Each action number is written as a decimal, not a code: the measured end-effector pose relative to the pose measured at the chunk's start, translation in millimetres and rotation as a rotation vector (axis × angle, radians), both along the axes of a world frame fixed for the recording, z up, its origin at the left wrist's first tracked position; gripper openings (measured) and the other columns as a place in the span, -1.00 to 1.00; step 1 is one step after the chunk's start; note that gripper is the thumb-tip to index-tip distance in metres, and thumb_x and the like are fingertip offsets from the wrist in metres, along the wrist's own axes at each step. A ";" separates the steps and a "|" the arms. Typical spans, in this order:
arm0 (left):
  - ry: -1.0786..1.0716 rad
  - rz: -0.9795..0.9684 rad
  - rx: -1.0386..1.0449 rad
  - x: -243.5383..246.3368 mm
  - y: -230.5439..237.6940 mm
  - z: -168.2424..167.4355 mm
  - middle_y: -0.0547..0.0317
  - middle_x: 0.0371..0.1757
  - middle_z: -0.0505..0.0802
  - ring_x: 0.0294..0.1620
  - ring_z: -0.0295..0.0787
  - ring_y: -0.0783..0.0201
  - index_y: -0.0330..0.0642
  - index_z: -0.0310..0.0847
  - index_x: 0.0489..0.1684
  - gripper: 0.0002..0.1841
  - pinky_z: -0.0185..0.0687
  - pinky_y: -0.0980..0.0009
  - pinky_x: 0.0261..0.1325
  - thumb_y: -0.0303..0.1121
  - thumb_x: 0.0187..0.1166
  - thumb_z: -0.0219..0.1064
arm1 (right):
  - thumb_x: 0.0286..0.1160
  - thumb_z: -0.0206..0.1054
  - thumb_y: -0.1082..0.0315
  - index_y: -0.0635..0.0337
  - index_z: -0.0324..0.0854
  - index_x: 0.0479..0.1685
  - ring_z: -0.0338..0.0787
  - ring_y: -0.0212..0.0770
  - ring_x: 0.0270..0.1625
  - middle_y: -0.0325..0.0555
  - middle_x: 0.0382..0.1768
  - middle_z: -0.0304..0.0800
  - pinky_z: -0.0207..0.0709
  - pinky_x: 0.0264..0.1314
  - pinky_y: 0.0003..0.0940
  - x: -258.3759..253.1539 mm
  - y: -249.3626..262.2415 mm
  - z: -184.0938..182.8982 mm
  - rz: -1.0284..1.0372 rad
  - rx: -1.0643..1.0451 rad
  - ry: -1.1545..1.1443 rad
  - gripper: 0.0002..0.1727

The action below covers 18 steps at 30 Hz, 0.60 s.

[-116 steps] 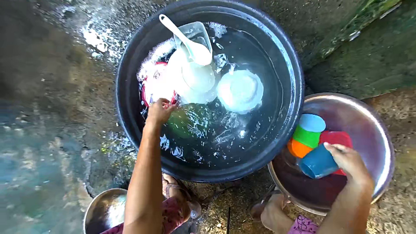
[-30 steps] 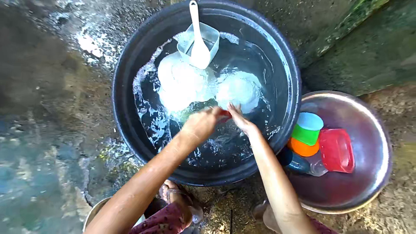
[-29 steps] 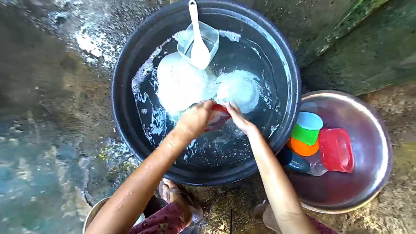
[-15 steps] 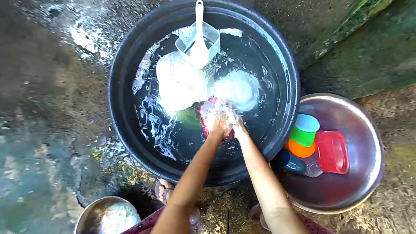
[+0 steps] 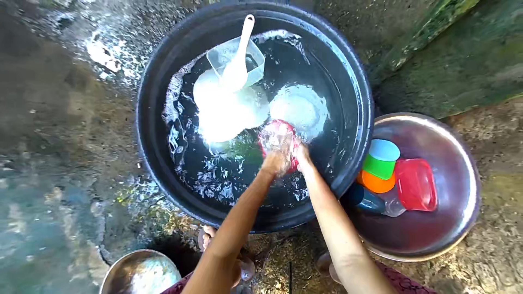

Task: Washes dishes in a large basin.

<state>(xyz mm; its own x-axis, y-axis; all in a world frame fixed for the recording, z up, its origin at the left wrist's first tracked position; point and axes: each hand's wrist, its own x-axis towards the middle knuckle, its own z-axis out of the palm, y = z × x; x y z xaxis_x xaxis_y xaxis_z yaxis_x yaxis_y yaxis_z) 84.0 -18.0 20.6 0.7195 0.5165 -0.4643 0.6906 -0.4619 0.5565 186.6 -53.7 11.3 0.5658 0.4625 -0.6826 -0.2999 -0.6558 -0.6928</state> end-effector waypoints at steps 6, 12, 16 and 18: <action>-0.172 -0.247 -0.036 -75.7 13.0 -19.5 -0.07 0.82 0.38 0.88 0.13 -0.07 -0.23 0.34 0.76 -0.49 -0.08 -0.04 0.90 -0.31 0.84 0.03 | 0.90 -0.06 0.24 0.47 0.37 0.58 0.55 0.23 0.51 0.46 0.44 0.54 0.37 0.57 0.15 -7.7 -4.0 -5.0 0.027 0.063 -0.100 -0.49; 0.045 0.207 0.061 -0.2 14.7 0.1 -0.33 0.81 0.30 0.89 -0.03 -0.30 -0.38 0.24 0.76 -0.34 -0.36 -0.40 0.83 -0.06 0.82 0.08 | 0.93 -0.20 -0.01 0.42 0.46 0.48 0.63 0.15 0.37 0.38 0.34 0.61 0.45 0.44 0.14 -12.0 -2.2 3.4 -0.079 0.025 0.071 -0.35; -0.016 -0.173 0.084 -9.0 -20.8 -13.5 -0.26 0.87 0.21 0.92 -0.02 -0.18 -0.31 0.15 0.83 -0.27 -0.25 -0.19 0.89 -0.01 0.77 0.12 | 0.90 -0.07 0.00 0.38 0.56 0.39 0.68 0.19 0.29 0.37 0.24 0.69 0.47 0.38 0.19 8.1 -3.9 0.9 -0.033 -0.044 -0.089 -0.41; -0.051 -0.299 0.108 -22.4 -20.2 -2.3 -0.31 0.85 0.23 0.88 0.07 -0.25 -0.27 0.10 0.86 -0.27 -0.08 -0.22 0.84 -0.23 0.72 0.27 | 0.90 -0.07 0.03 0.37 0.55 0.40 0.66 0.18 0.29 0.35 0.25 0.66 0.47 0.36 0.19 18.6 -5.7 1.4 0.067 -0.039 -0.010 -0.43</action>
<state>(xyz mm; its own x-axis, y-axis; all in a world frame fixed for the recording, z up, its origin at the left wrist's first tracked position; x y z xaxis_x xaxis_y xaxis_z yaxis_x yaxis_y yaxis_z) 61.5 -38.2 18.3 0.8677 0.3230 -0.3778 0.4879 -0.6986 0.5233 205.2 -59.5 12.7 0.5411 0.4726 -0.6955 -0.2481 -0.7005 -0.6691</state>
